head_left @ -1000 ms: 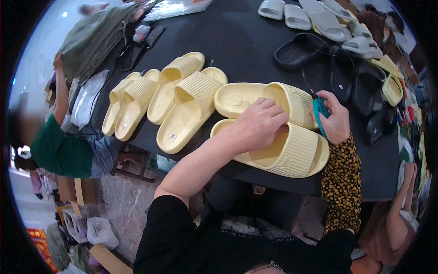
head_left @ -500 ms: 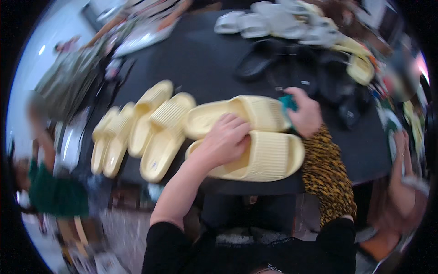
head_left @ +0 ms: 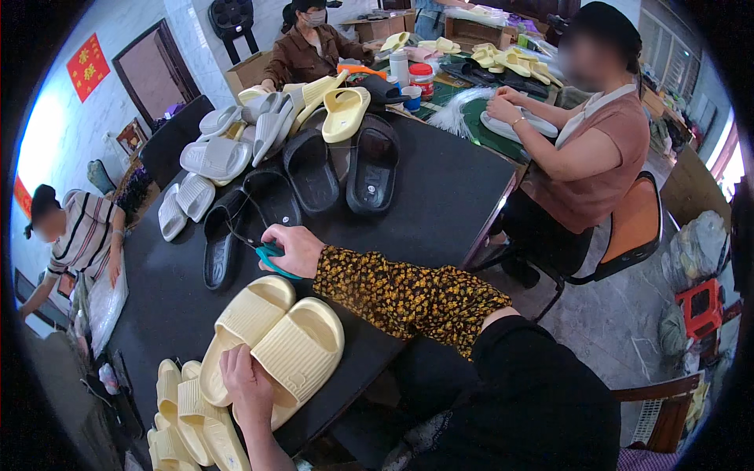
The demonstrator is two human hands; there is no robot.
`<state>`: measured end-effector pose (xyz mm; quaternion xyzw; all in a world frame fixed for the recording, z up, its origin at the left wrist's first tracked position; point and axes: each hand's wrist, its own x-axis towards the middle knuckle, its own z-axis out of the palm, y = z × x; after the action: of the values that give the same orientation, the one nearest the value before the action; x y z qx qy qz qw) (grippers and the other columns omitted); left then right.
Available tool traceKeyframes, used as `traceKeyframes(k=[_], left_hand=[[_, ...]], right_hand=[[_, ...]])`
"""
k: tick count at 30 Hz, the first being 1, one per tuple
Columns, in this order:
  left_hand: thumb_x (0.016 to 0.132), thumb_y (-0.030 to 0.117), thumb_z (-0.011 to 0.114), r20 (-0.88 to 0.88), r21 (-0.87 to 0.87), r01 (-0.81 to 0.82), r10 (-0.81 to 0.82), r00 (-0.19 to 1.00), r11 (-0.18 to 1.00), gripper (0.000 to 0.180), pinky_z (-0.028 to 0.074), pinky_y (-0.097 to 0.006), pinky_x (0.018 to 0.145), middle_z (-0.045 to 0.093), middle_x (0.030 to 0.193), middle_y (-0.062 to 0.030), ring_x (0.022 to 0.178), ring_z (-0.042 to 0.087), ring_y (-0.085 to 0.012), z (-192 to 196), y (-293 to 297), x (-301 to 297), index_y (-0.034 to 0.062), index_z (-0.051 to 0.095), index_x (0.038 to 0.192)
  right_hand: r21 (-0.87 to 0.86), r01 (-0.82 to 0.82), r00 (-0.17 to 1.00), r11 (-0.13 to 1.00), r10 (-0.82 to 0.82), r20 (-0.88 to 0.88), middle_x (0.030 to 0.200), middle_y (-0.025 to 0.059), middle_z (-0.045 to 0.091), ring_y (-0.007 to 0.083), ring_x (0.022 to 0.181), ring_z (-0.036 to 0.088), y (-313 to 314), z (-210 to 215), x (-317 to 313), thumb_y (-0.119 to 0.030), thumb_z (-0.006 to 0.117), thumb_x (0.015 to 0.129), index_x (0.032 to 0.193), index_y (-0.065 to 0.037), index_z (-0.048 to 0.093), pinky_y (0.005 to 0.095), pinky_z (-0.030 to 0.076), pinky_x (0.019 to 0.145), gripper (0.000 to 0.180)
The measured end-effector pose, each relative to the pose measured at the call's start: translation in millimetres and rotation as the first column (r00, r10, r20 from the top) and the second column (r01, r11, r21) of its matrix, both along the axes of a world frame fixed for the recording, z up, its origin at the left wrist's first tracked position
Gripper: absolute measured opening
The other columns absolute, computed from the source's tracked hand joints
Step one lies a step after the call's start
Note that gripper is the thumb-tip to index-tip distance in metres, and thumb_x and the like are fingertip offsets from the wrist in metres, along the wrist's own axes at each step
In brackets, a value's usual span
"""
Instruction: Trim excess material from rubber slippers and prepare them for packaging.
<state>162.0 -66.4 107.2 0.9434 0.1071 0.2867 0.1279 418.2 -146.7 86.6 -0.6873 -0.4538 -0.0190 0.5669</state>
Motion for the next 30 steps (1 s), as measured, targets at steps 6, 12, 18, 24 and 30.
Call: traceKeyframes(k=[6, 12, 18, 24, 30], left_hand=[[0.078, -0.005, 0.052, 0.063, 0.049, -0.178, 0.174, 0.983, 0.983, 0.004, 0.039, -0.043, 0.068, 0.050, 0.078, -0.0170, 0.077, 0.048, -0.0344, 22, 12, -13, -0.0044, 0.050, 0.081], [0.078, -0.004, 0.056, 0.074, -0.174, -0.232, 0.248, 0.966, 0.957, 0.005, 0.039, -0.035, 0.059, 0.048, 0.071, -0.0126, 0.063, 0.048, -0.0256, 50, 2, -16, -0.0043, 0.051, 0.079], [0.080, -0.004, 0.058, 0.171, -0.301, -0.094, 0.150, 0.974, 0.949, 0.008, 0.040, -0.029, 0.057, 0.053, 0.070, -0.0091, 0.061, 0.050, -0.0176, 72, -25, 6, -0.0045, 0.059, 0.087], [0.081, -0.004, 0.058, 0.217, -0.216, -0.143, 0.190, 0.957, 0.966, 0.012, 0.043, -0.028, 0.062, 0.057, 0.079, -0.0112, 0.068, 0.055, -0.0204, 75, -13, 17, -0.0048, 0.059, 0.093], [0.080, 0.004, 0.060, 0.175, -0.139, -0.279, 0.301, 0.938, 0.950, 0.012, 0.045, -0.041, 0.071, 0.057, 0.084, -0.0180, 0.079, 0.056, -0.0335, 41, 7, 17, -0.0042, 0.056, 0.088]], right_hand=[[0.067, -0.064, 0.971, 0.996, 0.078, -0.228, 0.082, 0.0088, 0.066, 0.0124, 0.072, 0.062, 9, 3, -8, -0.023, 0.079, 0.073, 0.101, 0.002, 0.060, 0.0267, 0.051, 0.067, 0.042], [0.043, -0.066, 0.974, 0.997, 0.074, -0.215, 0.087, 0.0169, 0.067, 0.0273, 0.082, 0.066, 28, -22, 3, -0.029, 0.078, 0.068, 0.092, 0.000, 0.067, 0.0352, 0.051, 0.073, 0.039], [0.015, -0.178, 0.955, 0.984, 0.176, -0.239, 0.094, 0.0179, 0.068, 0.0264, 0.089, 0.066, 27, -53, 15, -0.031, 0.078, 0.070, 0.099, 0.000, 0.065, 0.0337, 0.050, 0.078, 0.045], [0.178, -0.235, 0.934, 0.956, 0.272, -0.233, 0.085, 0.0115, 0.068, 0.0169, 0.073, 0.065, 36, -49, 17, -0.020, 0.071, 0.081, 0.104, 0.005, 0.062, 0.0301, 0.052, 0.064, 0.034], [0.375, -0.235, 0.536, 0.897, 0.441, -0.720, 0.082, 0.0052, 0.065, 0.0114, 0.062, 0.061, -7, 22, -7, -0.028, 0.067, 0.087, 0.105, -0.001, 0.060, 0.0233, 0.048, 0.044, 0.033]])
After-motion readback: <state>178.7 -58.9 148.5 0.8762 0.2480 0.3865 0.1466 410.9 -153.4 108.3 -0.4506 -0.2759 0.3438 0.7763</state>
